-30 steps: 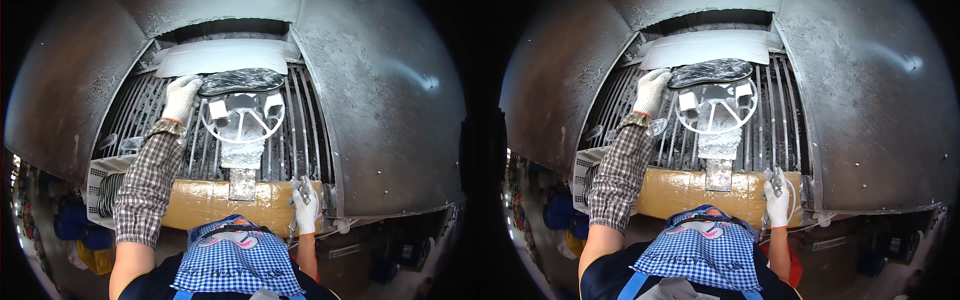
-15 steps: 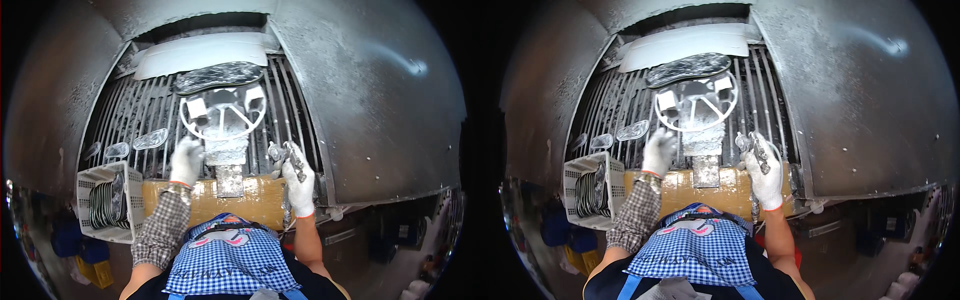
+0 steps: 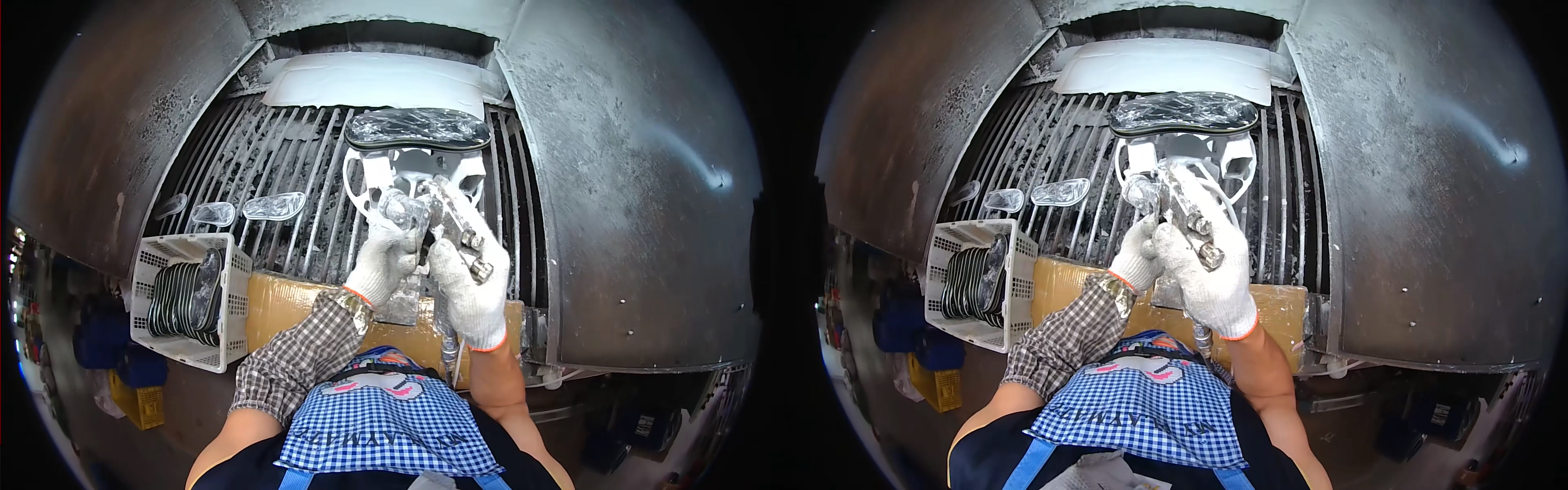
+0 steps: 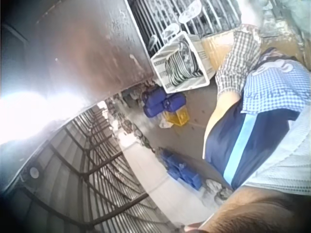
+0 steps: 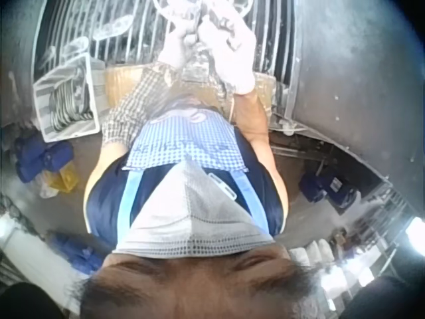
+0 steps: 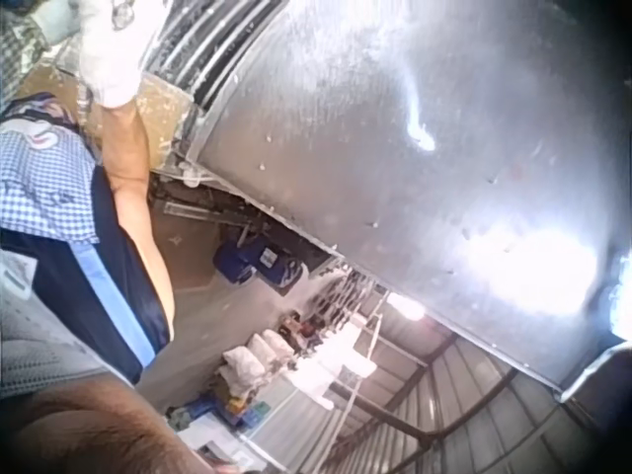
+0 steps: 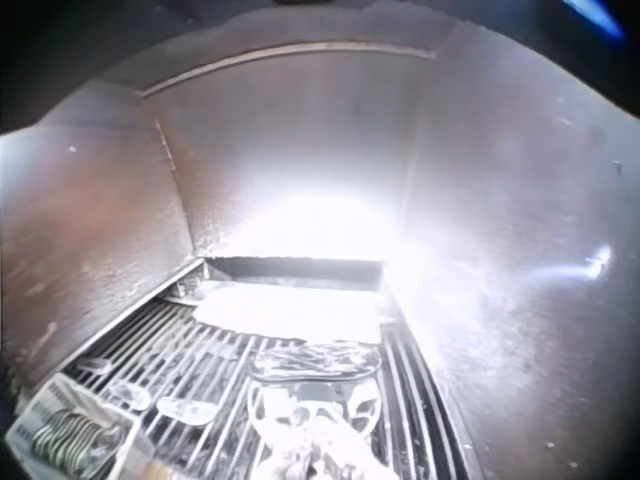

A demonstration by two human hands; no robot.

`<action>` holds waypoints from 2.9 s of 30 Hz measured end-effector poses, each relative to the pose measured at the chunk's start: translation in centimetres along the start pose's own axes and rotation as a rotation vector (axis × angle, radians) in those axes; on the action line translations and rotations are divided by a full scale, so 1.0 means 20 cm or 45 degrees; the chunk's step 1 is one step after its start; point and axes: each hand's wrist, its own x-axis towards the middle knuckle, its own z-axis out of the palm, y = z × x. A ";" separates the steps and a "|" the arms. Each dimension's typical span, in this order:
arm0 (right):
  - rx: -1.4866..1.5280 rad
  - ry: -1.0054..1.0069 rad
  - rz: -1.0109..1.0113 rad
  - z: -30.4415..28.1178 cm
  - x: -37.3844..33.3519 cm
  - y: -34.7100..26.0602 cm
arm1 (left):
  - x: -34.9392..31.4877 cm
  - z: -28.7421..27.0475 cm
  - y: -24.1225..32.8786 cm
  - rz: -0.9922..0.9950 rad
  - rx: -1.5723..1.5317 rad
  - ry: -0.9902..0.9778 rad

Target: The person spray paints dark-colored oval objects white using a handheld spray gun. They pick up each object from a white plastic basket, place it on a rotating stand, and apply a coat of white paint to both sides before returning the object to the basket.

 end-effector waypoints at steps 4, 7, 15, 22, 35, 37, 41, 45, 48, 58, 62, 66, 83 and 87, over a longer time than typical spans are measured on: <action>-0.179 0.073 -0.067 0.01 0.06 0.04 | 0.00 0.01 -0.02 0.111 0.036 -0.104; -0.217 0.113 -0.133 -0.01 0.09 0.09 | -0.01 0.02 -0.02 0.139 0.118 -0.008; -0.118 0.231 -0.147 -0.05 0.09 0.09 | 0.02 -0.04 -0.01 0.047 0.129 -0.134; -0.121 0.358 -0.046 -0.11 0.05 0.10 | 0.08 -0.11 -0.06 0.007 0.050 -0.201; -0.045 0.325 -0.040 -0.13 0.00 0.07 | 0.08 -0.06 -0.11 0.086 0.052 -0.091; 0.023 0.346 0.005 -0.13 0.01 0.05 | 0.08 -0.09 -0.08 0.001 0.055 -0.109; -0.004 0.430 -0.101 -0.16 0.04 0.07 | 0.08 -0.10 -0.06 0.003 0.047 -0.144; 0.094 0.487 -0.057 -0.15 0.05 0.03 | 0.08 -0.08 -0.05 0.026 0.048 -0.179; 0.039 0.553 -0.094 -0.15 0.05 0.01 | 0.08 -0.09 -0.04 0.021 0.023 -0.206; 0.113 0.443 -0.044 -0.12 0.03 -0.02 | 0.08 -0.09 -0.02 0.036 -0.013 -0.220; 0.106 0.495 -0.029 -0.15 0.05 -0.03 | 0.03 -0.05 0.03 0.037 0.013 -0.219; 0.038 0.564 -0.031 -0.20 0.07 -0.05 | -0.06 0.02 0.09 0.024 0.059 -0.157; -0.039 0.499 0.038 -0.26 -0.01 -0.17 | -0.05 -0.20 0.23 0.160 0.058 -0.053; 0.072 0.585 -0.022 -0.28 0.01 -0.18 | -0.04 -0.24 0.29 0.171 0.066 -0.145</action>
